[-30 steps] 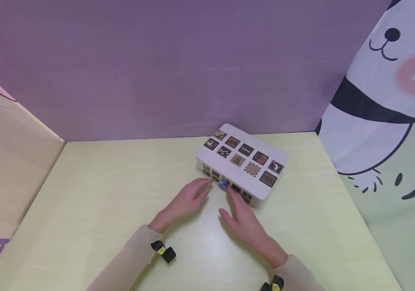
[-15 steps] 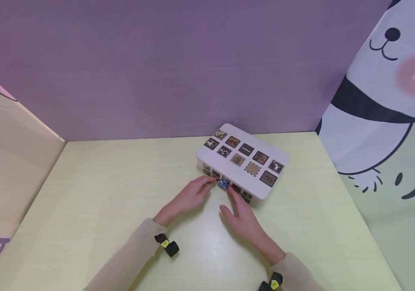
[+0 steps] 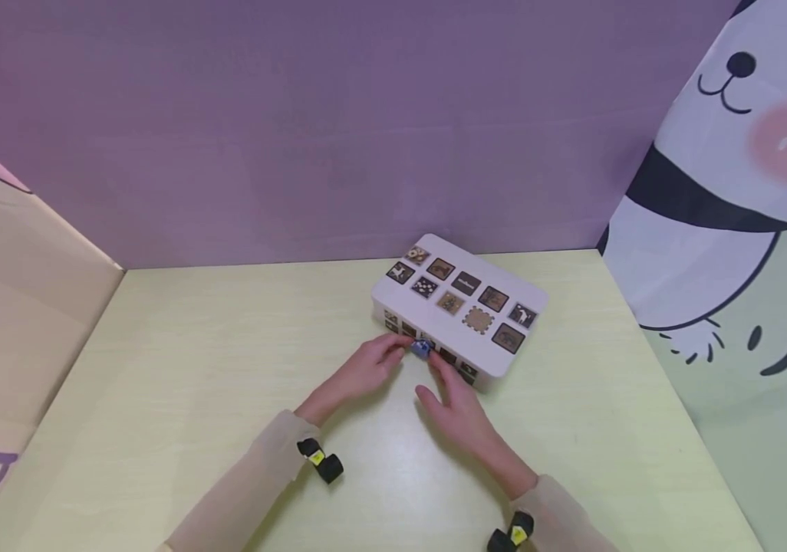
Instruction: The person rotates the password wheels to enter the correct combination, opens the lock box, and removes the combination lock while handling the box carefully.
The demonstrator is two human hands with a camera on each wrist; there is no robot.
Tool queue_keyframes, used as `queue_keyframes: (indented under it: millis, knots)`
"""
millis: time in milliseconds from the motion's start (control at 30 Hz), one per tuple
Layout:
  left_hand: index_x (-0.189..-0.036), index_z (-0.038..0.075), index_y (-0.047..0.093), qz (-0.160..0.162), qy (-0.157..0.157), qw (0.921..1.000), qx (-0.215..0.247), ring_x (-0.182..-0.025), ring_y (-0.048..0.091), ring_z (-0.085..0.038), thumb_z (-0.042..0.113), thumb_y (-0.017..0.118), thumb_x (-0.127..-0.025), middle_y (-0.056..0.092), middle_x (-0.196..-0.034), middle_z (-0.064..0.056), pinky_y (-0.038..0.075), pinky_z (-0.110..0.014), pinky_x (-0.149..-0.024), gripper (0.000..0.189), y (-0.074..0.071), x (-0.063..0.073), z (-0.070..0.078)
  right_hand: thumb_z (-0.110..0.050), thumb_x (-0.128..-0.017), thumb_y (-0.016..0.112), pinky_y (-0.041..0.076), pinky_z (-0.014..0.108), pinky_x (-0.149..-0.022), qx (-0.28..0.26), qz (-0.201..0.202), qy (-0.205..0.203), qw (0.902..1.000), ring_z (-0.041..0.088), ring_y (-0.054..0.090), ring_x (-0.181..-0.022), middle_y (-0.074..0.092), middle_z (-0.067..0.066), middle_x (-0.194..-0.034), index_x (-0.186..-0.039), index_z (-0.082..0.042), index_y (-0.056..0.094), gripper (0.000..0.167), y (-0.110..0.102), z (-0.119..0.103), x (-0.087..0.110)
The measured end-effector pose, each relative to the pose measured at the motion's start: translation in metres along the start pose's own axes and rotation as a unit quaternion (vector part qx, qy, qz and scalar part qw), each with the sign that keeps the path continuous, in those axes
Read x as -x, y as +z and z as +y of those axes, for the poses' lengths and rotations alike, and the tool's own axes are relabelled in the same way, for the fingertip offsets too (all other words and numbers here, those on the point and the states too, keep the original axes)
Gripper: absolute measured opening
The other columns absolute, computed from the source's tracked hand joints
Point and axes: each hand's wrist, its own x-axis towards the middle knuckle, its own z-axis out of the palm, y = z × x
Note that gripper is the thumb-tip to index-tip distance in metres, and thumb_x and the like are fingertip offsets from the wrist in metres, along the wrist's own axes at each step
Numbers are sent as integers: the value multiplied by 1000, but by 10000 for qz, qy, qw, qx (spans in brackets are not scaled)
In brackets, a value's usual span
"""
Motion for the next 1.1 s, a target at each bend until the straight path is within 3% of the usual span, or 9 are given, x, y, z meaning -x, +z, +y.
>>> queue_keyframes:
  millis: [233,533,933,1100]
  knots:
    - [-138,7,60,96,-75,9999,103,-129,59,-25,16,48,-109,62,-140,-11,48,-42,-111,33,2,-3,-2,-20,-103,63,36,55,-117,-306,-39,125,9994,44,48,-140,44,23,-156,-155,1,36,62,0,2,-1]
    - [-128,7,67,186,94,9998,14,-114,65,-22,16,56,-107,67,-126,-9,54,-37,-101,26,4,-7,-7,-21,-104,62,40,58,-114,-372,-59,141,9992,44,51,-137,47,24,-155,-155,1,37,61,-1,3,-2]
    - [-123,8,68,104,16,9999,5,-105,65,-15,21,57,-106,68,-118,-5,55,-30,-93,23,5,-10,-9,-18,-103,62,44,57,-112,-537,55,161,9984,43,56,-131,55,25,-146,-151,4,42,56,-1,1,-3]
    - [-122,8,68,60,0,9999,-125,-104,66,-16,21,56,-107,70,-116,-5,55,-31,-94,23,4,-12,-9,-15,-104,62,48,49,-109,-644,114,113,9978,40,59,-128,58,25,-143,-151,5,42,55,0,1,-4]
